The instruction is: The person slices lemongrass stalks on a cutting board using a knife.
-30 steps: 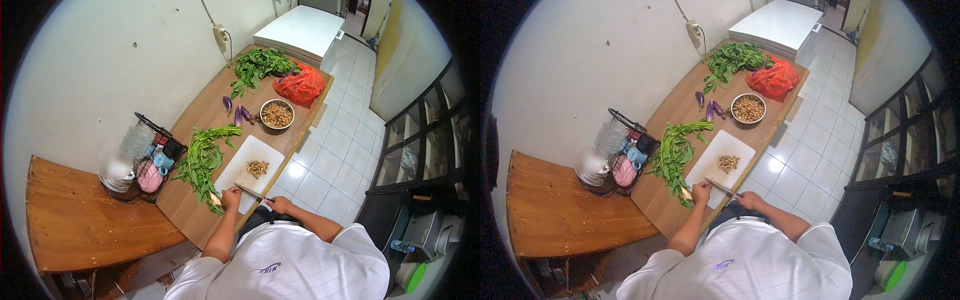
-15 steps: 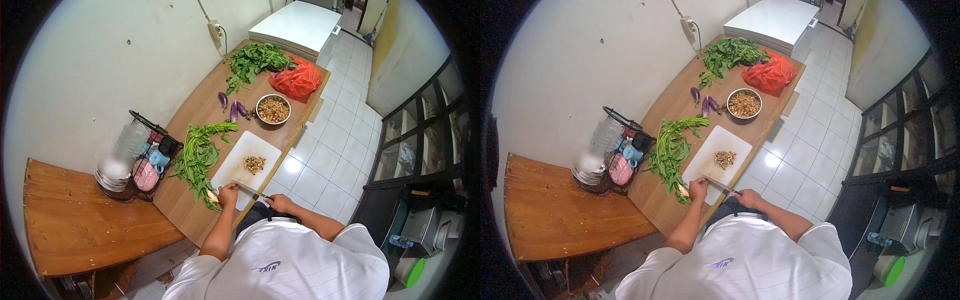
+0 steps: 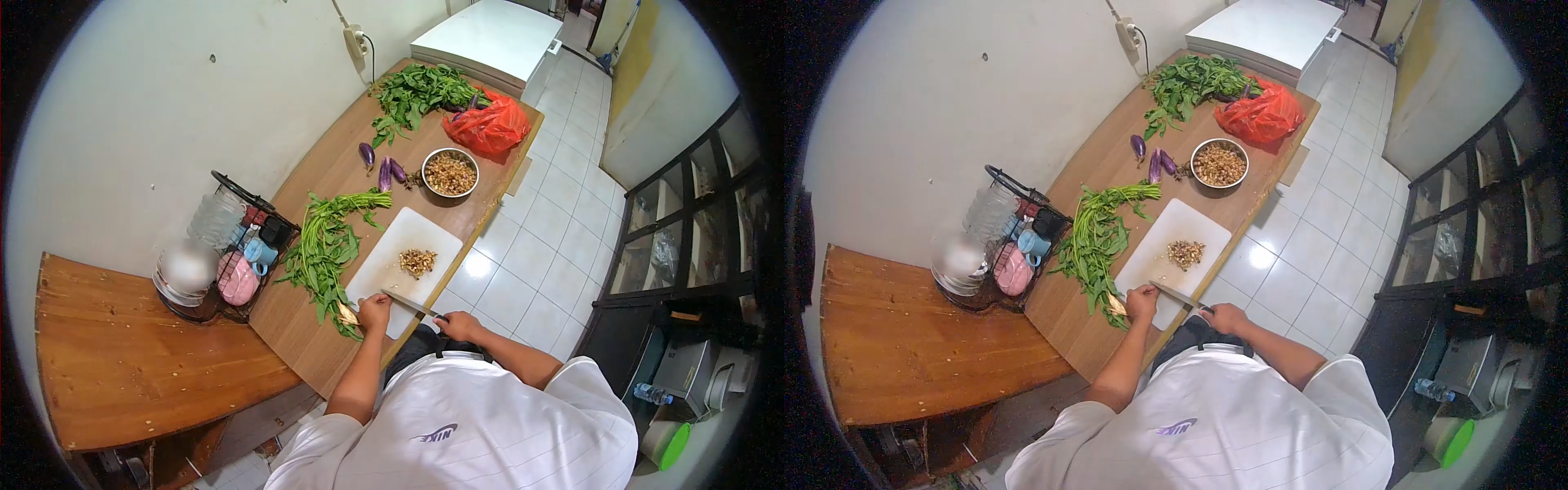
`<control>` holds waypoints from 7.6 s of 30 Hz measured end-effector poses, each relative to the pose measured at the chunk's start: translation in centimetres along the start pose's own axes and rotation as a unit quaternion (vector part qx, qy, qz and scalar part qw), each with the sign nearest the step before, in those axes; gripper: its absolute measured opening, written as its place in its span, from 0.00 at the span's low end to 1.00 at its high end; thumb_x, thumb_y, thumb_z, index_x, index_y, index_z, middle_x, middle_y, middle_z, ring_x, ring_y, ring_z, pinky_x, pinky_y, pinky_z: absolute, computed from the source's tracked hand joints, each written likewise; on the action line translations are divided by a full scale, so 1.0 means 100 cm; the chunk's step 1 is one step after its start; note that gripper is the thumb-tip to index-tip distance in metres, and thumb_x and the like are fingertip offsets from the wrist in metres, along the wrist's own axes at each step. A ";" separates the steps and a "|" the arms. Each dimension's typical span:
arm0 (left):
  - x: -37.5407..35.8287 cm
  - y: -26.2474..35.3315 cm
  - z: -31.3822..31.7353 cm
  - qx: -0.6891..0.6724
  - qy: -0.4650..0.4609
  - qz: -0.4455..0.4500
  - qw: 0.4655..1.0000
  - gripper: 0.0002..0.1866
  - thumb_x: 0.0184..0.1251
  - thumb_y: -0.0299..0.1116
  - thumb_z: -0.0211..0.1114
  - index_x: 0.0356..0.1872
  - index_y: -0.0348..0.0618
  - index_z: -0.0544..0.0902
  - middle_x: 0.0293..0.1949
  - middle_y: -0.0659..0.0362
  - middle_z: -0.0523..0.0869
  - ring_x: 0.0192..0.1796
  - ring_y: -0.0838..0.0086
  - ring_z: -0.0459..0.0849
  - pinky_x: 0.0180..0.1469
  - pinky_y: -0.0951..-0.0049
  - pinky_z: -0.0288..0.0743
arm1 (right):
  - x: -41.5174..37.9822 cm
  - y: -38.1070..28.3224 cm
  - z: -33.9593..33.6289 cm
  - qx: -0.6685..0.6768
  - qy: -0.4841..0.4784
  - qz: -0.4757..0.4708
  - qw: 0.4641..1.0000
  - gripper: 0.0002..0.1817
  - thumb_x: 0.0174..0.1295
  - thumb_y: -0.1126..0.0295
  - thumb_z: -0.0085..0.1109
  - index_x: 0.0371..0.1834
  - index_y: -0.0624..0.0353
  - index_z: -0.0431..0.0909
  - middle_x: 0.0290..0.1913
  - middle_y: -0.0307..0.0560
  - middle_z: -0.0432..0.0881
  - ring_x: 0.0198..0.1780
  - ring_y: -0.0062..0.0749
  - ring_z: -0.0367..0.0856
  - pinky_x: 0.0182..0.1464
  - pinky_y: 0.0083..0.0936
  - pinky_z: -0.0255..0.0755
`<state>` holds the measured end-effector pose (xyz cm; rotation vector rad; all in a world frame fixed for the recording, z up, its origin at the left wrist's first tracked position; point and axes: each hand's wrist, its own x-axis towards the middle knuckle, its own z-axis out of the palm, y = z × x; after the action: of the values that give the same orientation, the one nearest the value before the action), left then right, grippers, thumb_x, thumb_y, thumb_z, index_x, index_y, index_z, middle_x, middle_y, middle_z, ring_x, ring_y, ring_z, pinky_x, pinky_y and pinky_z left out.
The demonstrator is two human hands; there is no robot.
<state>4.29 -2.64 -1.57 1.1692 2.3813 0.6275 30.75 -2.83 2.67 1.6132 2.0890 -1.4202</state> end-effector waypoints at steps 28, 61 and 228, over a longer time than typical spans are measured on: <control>0.007 -0.010 0.005 -0.014 -0.032 -0.033 0.999 0.10 0.52 0.39 0.77 0.36 0.52 0.94 0.32 0.60 0.93 0.38 0.65 0.90 0.44 0.63 0.82 | 0.011 0.006 0.011 0.013 -0.033 -0.003 0.999 0.38 0.73 0.34 0.41 0.50 0.60 0.86 0.50 0.65 0.86 0.56 0.61 0.83 0.60 0.49 0.75; 0.012 -0.026 0.012 -0.050 -0.035 -0.036 0.998 0.09 0.50 0.42 0.78 0.32 0.56 0.94 0.32 0.54 0.90 0.37 0.60 0.89 0.44 0.61 0.81 | 0.009 0.000 0.005 0.016 -0.045 0.002 0.999 0.37 0.74 0.36 0.42 0.53 0.61 0.86 0.51 0.66 0.86 0.58 0.62 0.82 0.63 0.48 0.73; -0.019 -0.008 -0.037 0.155 -0.070 0.329 0.929 0.30 0.53 0.43 0.71 0.60 0.47 0.83 0.53 0.58 0.79 0.59 0.61 0.73 0.57 0.53 0.66 | -0.005 -0.013 0.060 0.096 0.033 0.091 0.991 0.37 0.74 0.36 0.45 0.48 0.65 0.86 0.36 0.62 0.88 0.41 0.50 0.86 0.51 0.41 0.76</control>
<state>2.78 -5.40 1.29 2.1101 1.9841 0.3383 27.45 -7.59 0.48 1.8922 1.8299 -1.5639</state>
